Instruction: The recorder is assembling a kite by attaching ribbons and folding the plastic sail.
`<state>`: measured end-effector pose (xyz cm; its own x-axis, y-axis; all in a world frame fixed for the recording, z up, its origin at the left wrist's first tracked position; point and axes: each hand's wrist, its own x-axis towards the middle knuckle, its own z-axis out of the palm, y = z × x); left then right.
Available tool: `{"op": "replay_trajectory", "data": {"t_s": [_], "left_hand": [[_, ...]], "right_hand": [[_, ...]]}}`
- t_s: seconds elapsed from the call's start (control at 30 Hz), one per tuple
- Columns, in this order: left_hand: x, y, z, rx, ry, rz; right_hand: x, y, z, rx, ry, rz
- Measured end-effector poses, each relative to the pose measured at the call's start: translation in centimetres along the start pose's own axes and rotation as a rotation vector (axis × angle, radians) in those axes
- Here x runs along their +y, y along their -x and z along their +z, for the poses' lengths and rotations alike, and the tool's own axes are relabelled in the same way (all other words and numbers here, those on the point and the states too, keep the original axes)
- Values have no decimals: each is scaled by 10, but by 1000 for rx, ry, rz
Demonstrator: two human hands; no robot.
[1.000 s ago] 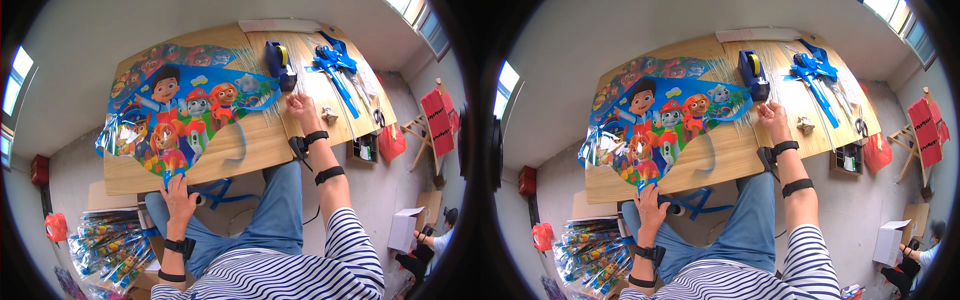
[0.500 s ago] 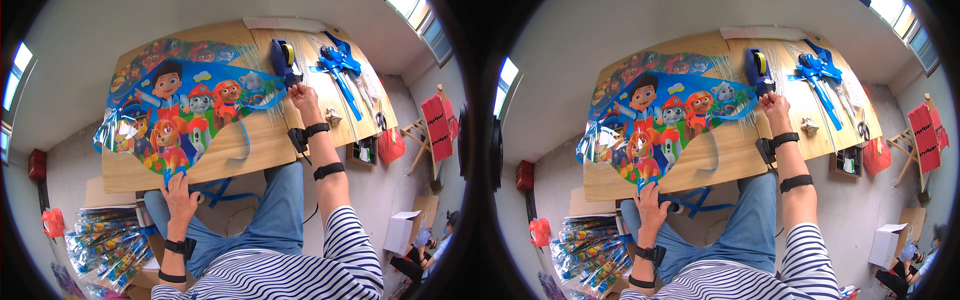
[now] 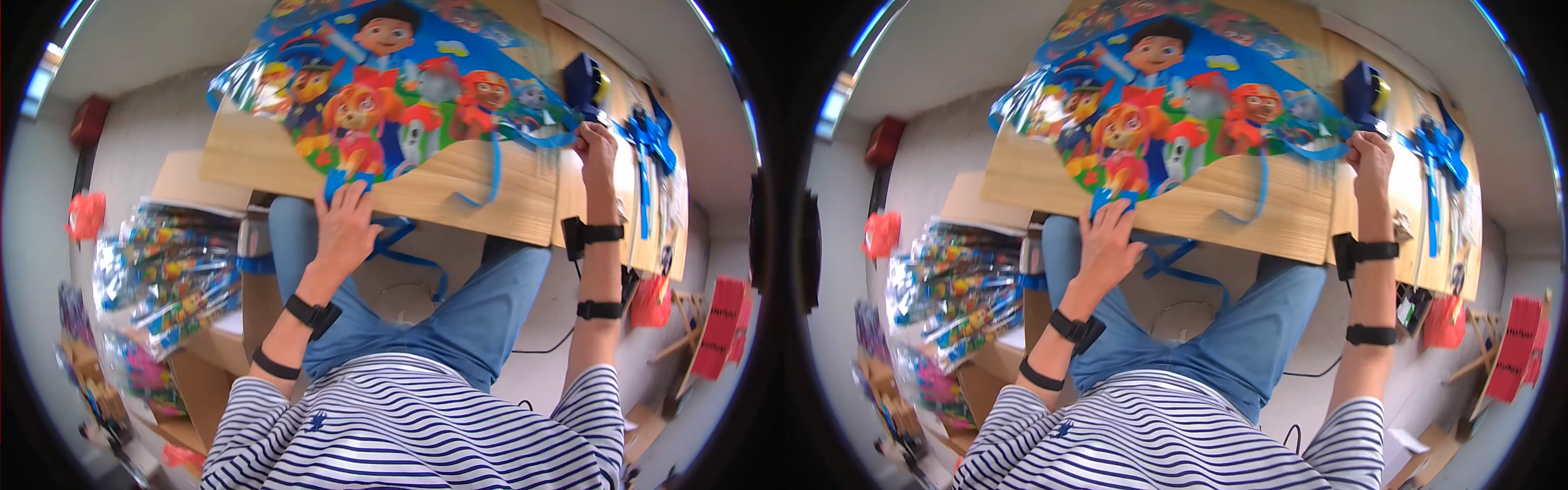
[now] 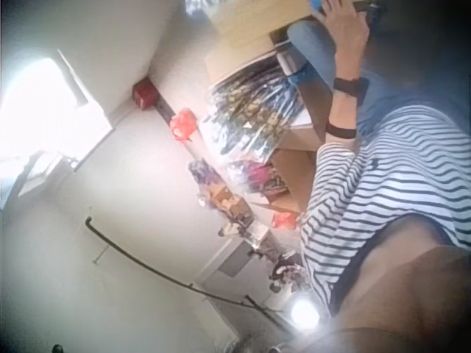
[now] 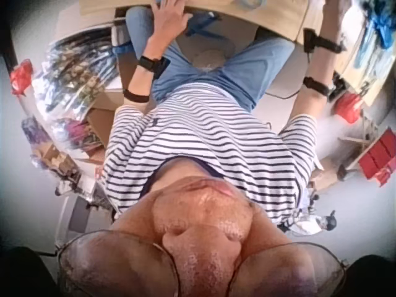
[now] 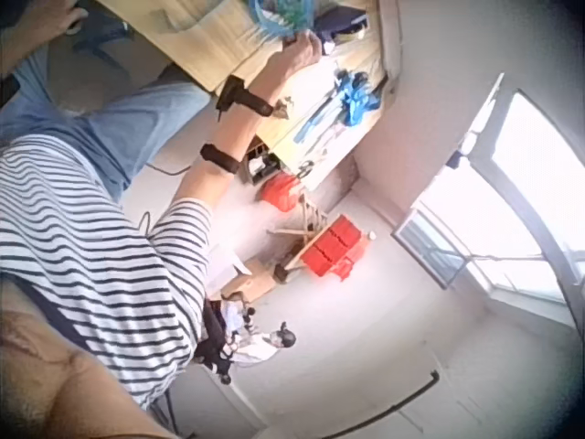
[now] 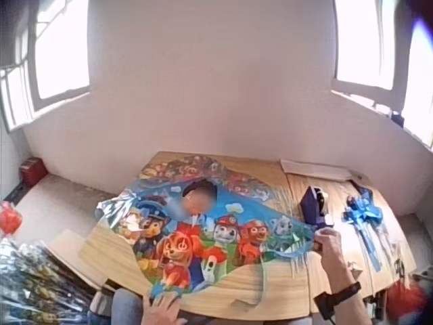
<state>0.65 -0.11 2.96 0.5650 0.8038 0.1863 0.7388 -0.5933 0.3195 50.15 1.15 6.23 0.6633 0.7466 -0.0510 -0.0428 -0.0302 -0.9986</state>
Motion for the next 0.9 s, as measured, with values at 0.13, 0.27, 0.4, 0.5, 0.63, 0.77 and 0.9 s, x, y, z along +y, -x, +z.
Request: {"op": "replay_trajectory", "data": {"t_s": [0.13,0.27,0.4,0.5,0.63,0.77,0.9], "left_hand": [[2,-1,-2,-7,11,-65],[3,-1,-3,-25,19,-84],[3,0,-1,12,-5,-80],[2,2,0,26,0,-114],[1,4,2,54,26,-130],[0,5,4,63,40,-137],[-1,5,6,71,37,-136]], "right_hand": [[-36,43,89,-311,186,37],[-41,84,183,-972,323,-121],[-27,110,266,-1297,631,-114],[-10,116,304,-1425,731,-259],[12,112,320,-1464,764,-357],[23,106,322,-1511,866,-305],[26,107,326,-1504,920,-321]]}}
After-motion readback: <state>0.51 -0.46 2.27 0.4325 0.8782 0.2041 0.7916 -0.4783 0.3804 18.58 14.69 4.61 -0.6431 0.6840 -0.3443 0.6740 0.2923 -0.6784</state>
